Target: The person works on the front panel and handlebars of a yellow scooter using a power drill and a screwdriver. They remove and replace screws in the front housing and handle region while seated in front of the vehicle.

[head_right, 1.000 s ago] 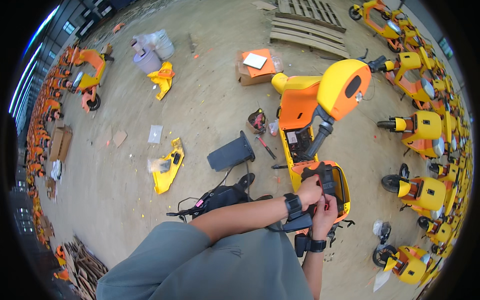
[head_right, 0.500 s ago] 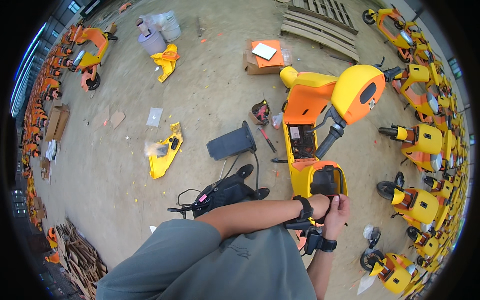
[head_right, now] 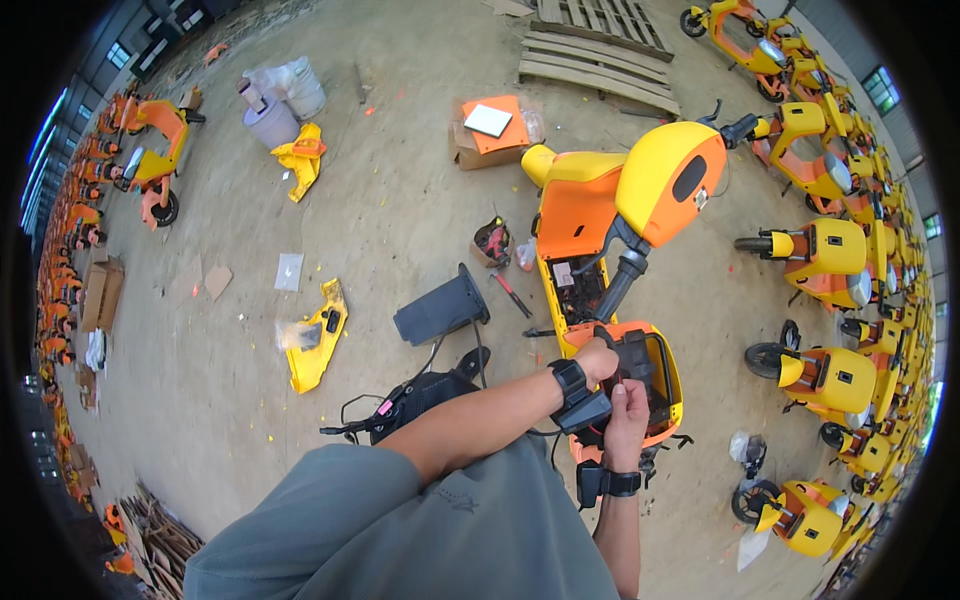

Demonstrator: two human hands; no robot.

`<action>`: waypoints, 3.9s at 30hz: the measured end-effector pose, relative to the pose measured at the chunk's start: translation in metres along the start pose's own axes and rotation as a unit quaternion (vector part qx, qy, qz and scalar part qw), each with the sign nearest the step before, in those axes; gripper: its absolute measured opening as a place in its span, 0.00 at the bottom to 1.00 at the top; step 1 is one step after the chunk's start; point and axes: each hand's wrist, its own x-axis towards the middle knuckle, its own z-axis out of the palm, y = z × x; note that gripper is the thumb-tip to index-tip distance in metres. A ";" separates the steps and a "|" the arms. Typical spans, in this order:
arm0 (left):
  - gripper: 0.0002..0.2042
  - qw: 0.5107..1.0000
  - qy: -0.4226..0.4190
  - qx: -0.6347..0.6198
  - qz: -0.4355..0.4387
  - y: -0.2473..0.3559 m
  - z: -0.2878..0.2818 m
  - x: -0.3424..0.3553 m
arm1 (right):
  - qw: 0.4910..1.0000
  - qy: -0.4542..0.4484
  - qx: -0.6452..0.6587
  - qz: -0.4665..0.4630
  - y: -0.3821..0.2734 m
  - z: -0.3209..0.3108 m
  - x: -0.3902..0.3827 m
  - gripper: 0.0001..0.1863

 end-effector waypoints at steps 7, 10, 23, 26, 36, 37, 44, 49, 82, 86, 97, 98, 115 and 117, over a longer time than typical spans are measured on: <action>0.14 0.987 -0.004 -0.163 -0.001 -0.025 -0.009 0.034 | 0.996 -0.003 -0.068 -0.059 -0.012 0.018 0.017 0.08; 0.12 0.996 -0.004 -0.052 0.073 -0.055 -0.035 0.062 | 0.999 -0.032 -0.039 0.008 -0.009 0.034 0.024 0.07; 0.22 0.911 -0.196 0.305 0.196 -0.095 -0.058 0.057 | 0.997 -0.061 -0.045 0.004 0.020 0.021 0.038 0.08; 0.18 0.954 -0.255 0.139 0.069 -0.082 -0.069 0.060 | 0.996 -0.084 0.017 -0.019 0.021 0.032 0.034 0.08; 0.11 0.964 -0.261 0.045 0.025 -0.022 -0.051 0.045 | 0.981 0.047 -0.189 0.004 0.024 0.030 0.024 0.16; 0.10 0.961 -0.271 0.062 0.002 -0.017 -0.040 0.041 | 0.982 0.054 -0.179 0.020 0.022 0.021 0.021 0.16; 0.08 0.942 -0.329 0.001 -0.073 -0.038 -0.004 0.039 | 0.968 0.123 -0.204 0.078 0.002 -0.004 -0.007 0.17; 0.07 0.938 -0.343 0.043 0.024 -0.047 0.011 0.095 | 0.939 0.117 -0.322 0.031 0.001 -0.002 -0.018 0.18; 0.28 0.854 -0.449 0.259 -0.047 -0.052 0.041 0.086 | 0.918 0.375 -0.124 0.023 0.020 -0.003 -0.013 0.07; 0.33 0.845 -0.471 0.247 -0.057 -0.049 0.057 0.072 | 0.931 0.266 -0.189 -0.163 0.004 -0.007 -0.027 0.07; 0.46 0.726 -0.669 -0.013 -0.157 -0.014 0.083 0.024 | 0.917 0.292 -0.265 -0.054 0.007 -0.028 -0.060 0.13; 0.43 0.753 -0.634 -0.051 -0.168 -0.011 0.081 0.019 | 0.902 0.291 -0.318 -0.034 0.011 -0.027 -0.060 0.15; 0.28 0.870 -0.462 -0.108 -0.132 0.007 0.045 -0.030 | 0.973 -0.102 0.197 -0.066 0.043 0.025 -0.087 0.25; 0.22 0.906 -0.416 -0.042 -0.064 -0.002 0.046 -0.028 | 0.976 -0.111 0.184 -0.044 0.043 0.025 -0.087 0.24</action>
